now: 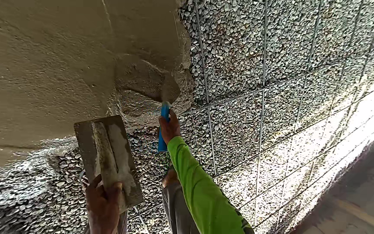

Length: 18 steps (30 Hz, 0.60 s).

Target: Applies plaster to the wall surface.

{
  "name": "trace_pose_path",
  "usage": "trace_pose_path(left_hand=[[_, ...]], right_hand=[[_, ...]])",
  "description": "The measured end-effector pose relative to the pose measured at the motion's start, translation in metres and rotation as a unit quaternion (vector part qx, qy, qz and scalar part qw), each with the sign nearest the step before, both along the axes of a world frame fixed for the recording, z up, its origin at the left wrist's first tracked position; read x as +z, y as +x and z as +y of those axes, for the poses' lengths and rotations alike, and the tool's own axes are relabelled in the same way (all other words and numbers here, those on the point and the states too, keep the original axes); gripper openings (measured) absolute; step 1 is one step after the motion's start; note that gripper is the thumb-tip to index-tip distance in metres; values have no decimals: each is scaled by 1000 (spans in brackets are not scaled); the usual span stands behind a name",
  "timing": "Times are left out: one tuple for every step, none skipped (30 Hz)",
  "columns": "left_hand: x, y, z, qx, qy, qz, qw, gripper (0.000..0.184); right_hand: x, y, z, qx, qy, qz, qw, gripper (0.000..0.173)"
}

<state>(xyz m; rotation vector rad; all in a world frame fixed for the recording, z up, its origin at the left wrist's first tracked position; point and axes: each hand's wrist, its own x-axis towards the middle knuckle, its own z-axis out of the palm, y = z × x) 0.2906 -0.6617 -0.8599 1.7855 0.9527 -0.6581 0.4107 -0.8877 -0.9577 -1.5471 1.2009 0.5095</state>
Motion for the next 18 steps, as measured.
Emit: trace_pose_path(left_hand=[[0,0,0,-4,1,2,1000,69],[0,0,-1,-9,4,3,1000,69],[1,0,-2,-12,3,4,1000,69],[1,0,-2,-13,2,3,1000,69],[0,0,-3,-13,1,1,1000,68],[0,-1,-4,-13,1,-1,1000,68],[-1,-2,-4,-17,1,-2,1000,68],[-1,-2,-5,-21,3,-2,1000,69],[-1,-2,-5,-23,1,-1,1000,69],[0,-2,-6,-23,-3,0,1000,69],[0,-2,-6,-23,-4,-2,1000,69],[0,-2,-7,-21,-6,-3,1000,69],[0,-3,-7,-19,-8,-4,1000,69],[0,-3,-8,-19,-8,-4,1000,69],[-1,-4,-9,-19,-8,-3,1000,70],[-1,-4,-9,-20,-7,-1,1000,70],[-1,-4,-9,-22,-4,0,1000,70],[-2,-4,-9,-25,-1,1,1000,69]], right_hand=[[1,1,-5,-5,1,-4,1000,59],[1,2,-11,-11,2,-8,1000,59],[0,3,-16,-19,3,-12,1000,58],[-1,3,-20,-28,2,-21,999,56],[-1,4,-23,-37,6,-28,999,56],[-1,3,-26,-42,12,-34,998,55],[-1,2,-29,-48,19,-36,998,54],[0,0,-32,-54,25,-38,997,53],[0,-2,-34,-62,30,-40,997,52],[2,-5,-35,-68,34,-42,996,52],[3,-8,-35,-74,36,-39,996,52],[4,-13,-36,-80,36,-37,995,53],[5,-19,-36,-88,35,-36,995,53],[7,-25,-36,-91,35,-33,995,53],[8,-31,-36,-91,33,-27,995,53],[8,-37,-38,-85,29,-19,996,53],[7,-43,-39,-76,20,-15,997,54],[6,-48,-39,-68,9,-11,998,54]])
